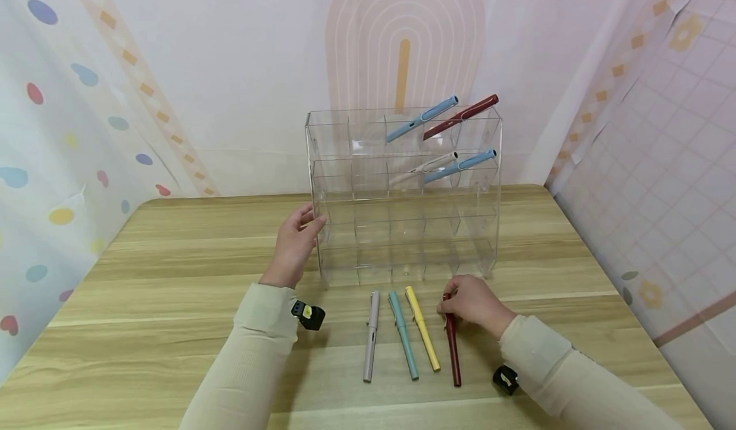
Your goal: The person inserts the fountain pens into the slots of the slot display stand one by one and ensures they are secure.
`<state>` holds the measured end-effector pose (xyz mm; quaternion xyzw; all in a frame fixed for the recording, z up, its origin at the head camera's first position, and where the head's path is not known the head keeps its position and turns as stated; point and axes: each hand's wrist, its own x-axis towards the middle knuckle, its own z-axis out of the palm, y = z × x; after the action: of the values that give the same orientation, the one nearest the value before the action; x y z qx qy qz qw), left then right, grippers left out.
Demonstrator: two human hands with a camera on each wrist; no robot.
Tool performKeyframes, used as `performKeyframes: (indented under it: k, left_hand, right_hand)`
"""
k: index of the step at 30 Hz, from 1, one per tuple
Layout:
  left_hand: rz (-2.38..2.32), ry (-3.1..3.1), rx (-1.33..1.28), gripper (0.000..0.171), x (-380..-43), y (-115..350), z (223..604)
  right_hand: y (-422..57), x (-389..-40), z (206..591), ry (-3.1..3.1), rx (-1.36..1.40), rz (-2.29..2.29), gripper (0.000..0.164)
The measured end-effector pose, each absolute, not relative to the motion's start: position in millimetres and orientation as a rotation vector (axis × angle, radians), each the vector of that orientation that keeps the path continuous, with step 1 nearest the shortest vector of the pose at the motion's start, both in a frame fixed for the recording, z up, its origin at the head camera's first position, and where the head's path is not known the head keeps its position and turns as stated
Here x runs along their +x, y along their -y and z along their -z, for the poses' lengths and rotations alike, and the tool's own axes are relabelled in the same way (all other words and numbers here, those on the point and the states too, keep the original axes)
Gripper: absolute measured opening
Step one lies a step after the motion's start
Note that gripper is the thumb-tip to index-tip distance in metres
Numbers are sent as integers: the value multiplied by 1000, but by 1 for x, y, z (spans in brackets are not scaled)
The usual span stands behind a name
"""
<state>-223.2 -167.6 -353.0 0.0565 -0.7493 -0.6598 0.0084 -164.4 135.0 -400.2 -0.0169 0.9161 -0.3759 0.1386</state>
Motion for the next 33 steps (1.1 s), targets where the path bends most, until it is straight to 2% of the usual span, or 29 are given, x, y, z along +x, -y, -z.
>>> performKeyframes:
  k: [6,15,24,33]
  left_hand:
    - [2072,2330,176,49,-223,167,353]
    - [2078,2314,170,49,-222,166,354]
    - [2079,2319,161,49,-221,167,353]
    - [2071,2329,171,49,-222,167,354]
  right_hand:
    - [-138,-164,401,-2563,20,1201,13]
    - [-144,-163,394,-2533,29,1301,28]
    - [-146,-163,381,-2540,-25,1369,30]
    - [-152,-165,364,-2464,60,1547,30]
